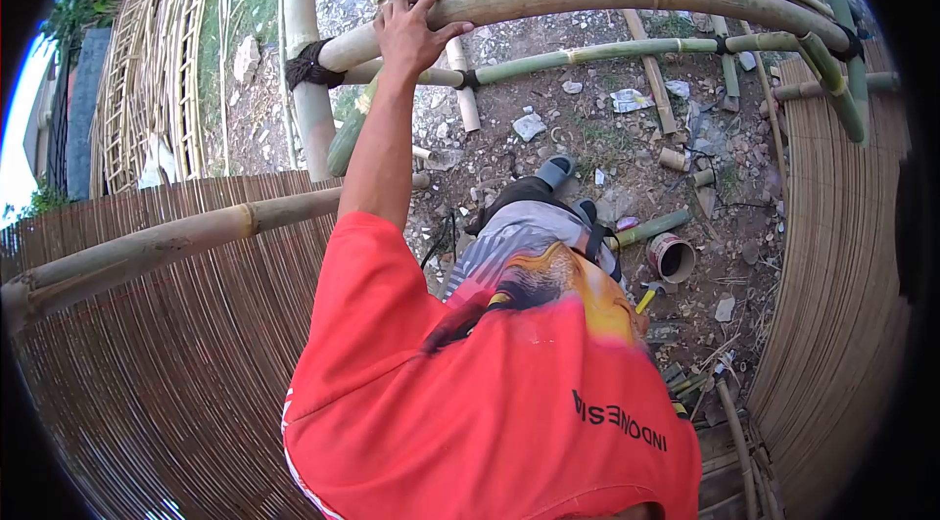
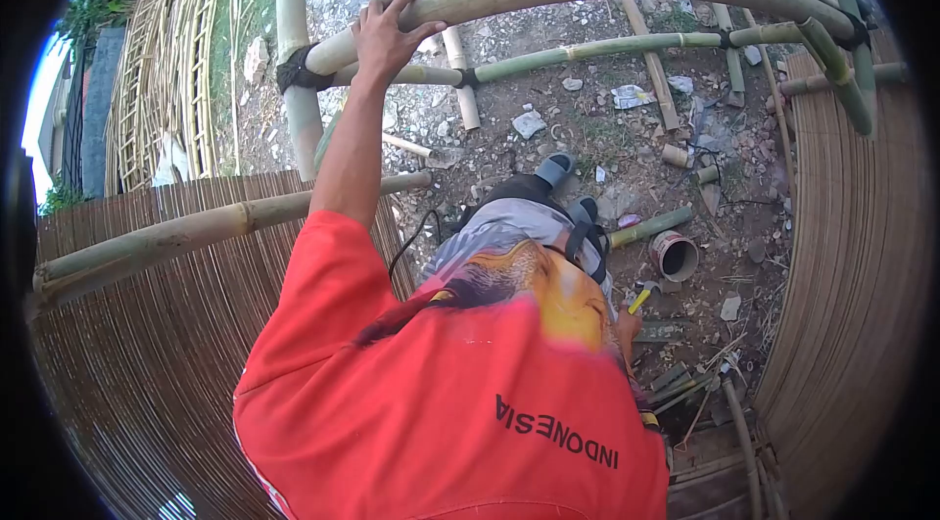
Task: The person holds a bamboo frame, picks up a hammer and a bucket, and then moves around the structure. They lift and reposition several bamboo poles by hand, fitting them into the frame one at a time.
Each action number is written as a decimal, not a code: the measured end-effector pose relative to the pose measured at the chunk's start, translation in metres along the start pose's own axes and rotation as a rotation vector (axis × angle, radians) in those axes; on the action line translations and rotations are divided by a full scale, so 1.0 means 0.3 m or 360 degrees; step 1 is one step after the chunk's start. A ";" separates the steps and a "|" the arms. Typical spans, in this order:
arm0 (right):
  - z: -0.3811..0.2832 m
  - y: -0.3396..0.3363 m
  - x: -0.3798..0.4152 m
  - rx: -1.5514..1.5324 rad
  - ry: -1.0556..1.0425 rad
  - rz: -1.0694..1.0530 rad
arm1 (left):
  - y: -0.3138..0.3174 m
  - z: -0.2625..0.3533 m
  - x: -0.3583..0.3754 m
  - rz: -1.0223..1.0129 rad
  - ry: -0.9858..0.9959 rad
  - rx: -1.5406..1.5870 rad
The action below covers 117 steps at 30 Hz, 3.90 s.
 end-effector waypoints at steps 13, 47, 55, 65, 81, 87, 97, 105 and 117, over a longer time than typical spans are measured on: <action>-0.099 -0.059 0.034 -0.0027 0.0092 -0.0061 | -0.004 -0.021 0.001 0.0052 -0.0007 0.0021; -0.469 -0.260 0.238 -0.0282 0.0167 -0.0039 | -0.032 -0.706 0.821 -0.0074 -0.1593 0.0950; -0.302 -0.209 -0.084 -0.0200 -0.0064 0.0116 | 0.006 -0.749 0.828 -0.0054 -0.1567 0.0972; -0.339 -0.195 -0.009 0.0109 0.0083 0.0109 | 0.027 -0.776 0.826 -0.0042 -0.1511 0.0800; -0.367 -0.197 0.094 -0.0022 0.0110 0.0015 | 0.016 -0.772 0.835 0.0018 -0.1453 0.0815; -0.359 -0.189 0.020 0.0005 -0.0014 0.0215 | 0.026 -0.780 0.824 -0.0011 -0.1401 0.0871; -0.385 -0.222 0.114 -0.0054 0.0094 0.0131 | 0.033 -0.793 0.832 0.0060 -0.1443 0.0825; -0.321 -0.203 0.091 -0.0050 0.0153 0.0150 | 0.060 -0.799 0.839 0.0075 -0.1543 0.0959; -0.362 -0.212 0.173 -0.0336 0.0222 -0.0010 | 0.036 -0.762 0.818 0.0028 -0.1512 0.0927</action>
Point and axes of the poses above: each hand's wrist, its own x-axis away from the middle knuckle, its own y-axis out of the palm, z = x × y, the point moved 9 cm from there along -x, towards the middle knuckle, and after that the axes turned 12 degrees about -z, right-handed, at the moved point
